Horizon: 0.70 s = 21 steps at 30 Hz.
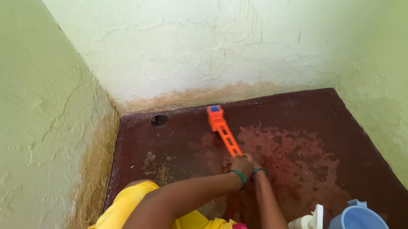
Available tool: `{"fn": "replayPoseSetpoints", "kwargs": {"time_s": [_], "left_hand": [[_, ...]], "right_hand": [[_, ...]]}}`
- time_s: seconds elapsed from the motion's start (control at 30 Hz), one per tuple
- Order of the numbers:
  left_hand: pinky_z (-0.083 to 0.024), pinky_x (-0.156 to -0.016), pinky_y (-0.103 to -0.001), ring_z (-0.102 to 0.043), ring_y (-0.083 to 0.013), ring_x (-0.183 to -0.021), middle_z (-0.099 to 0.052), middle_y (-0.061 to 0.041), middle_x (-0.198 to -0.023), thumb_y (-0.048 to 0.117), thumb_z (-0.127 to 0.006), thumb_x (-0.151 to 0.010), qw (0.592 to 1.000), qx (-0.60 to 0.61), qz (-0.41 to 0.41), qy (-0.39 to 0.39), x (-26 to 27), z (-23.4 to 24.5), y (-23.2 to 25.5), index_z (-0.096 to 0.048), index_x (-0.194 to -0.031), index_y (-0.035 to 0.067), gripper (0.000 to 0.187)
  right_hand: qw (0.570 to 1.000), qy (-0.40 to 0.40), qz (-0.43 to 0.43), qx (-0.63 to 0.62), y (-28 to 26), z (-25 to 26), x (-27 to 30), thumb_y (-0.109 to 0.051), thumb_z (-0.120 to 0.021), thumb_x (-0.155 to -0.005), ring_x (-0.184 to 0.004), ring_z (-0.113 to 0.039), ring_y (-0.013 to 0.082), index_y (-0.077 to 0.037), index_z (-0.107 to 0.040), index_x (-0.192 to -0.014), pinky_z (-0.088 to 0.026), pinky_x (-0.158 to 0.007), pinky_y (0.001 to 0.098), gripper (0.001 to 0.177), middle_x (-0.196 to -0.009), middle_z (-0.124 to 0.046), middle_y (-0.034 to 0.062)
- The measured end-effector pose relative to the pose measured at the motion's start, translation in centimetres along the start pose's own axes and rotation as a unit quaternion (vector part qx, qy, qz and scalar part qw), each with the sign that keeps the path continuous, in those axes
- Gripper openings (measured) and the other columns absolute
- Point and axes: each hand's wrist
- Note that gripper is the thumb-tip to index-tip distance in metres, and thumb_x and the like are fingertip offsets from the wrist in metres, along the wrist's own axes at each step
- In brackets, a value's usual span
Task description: The person scrubs the floor and the base of the wall using a handheld brush while pouring water from a bucket.
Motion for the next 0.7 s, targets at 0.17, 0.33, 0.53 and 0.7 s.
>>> {"fn": "replayPoseSetpoints", "kwargs": {"time_s": [0.17,0.33,0.53,0.7], "left_hand": [[-0.060,-0.081,-0.057,-0.070,-0.0505,-0.102,-0.060,-0.041,-0.129,0.015,-0.057,-0.097,0.995,0.022,-0.097,-0.013,-1.9,-1.5,5.8,-0.040,-0.142,-0.015,0.057],[-0.060,-0.075,-0.052,-0.070,-0.0462,-0.100,-0.063,-0.035,-0.122,0.017,-0.056,-0.093,0.977,0.132,-0.159,0.058,-4.1,0.8,10.3,-0.032,-0.146,-0.001,0.062],[-0.060,-0.068,-0.049,-0.073,-0.0389,-0.091,-0.064,-0.024,-0.123,0.009,-0.056,-0.092,0.938,0.243,-0.246,0.036,-4.7,6.5,11.3,-0.031,-0.150,0.017,0.063],[-0.061,-0.071,-0.048,-0.075,-0.0367,-0.094,-0.064,-0.023,-0.126,0.008,-0.055,-0.095,0.943,0.223,-0.243,0.037,-5.1,5.9,11.2,-0.032,-0.151,0.003,0.061]], "right_hand": [[0.997,0.054,0.045,0.014,-1.5,4.6,3.6,-0.027,-0.054,-0.095,-0.074,-0.068,0.0228,0.003,-0.070,-0.098,-0.055,-0.069,0.0363,0.034,-0.085,-0.074,0.0110],[0.952,0.284,0.109,-0.042,-3.5,10.1,7.9,-0.022,-0.062,-0.095,-0.068,-0.063,0.0217,0.002,-0.069,-0.096,-0.050,-0.062,0.0372,0.025,-0.079,-0.067,0.0080],[0.834,0.462,0.180,-0.241,-5.2,12.3,9.5,-0.021,-0.063,-0.096,-0.067,-0.062,0.0171,-0.004,-0.064,-0.104,-0.050,-0.058,0.0356,0.018,-0.080,-0.064,0.0014],[0.842,0.455,0.187,-0.221,-4.8,11.9,9.1,-0.017,-0.063,-0.097,-0.069,-0.059,0.0160,-0.004,-0.061,-0.102,-0.048,-0.058,0.0335,0.015,-0.082,-0.060,0.0024]]}}
Point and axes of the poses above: each hand's wrist, its own x-axis away from the middle knuckle, its own z-axis out of the back of the hand, y = z × x
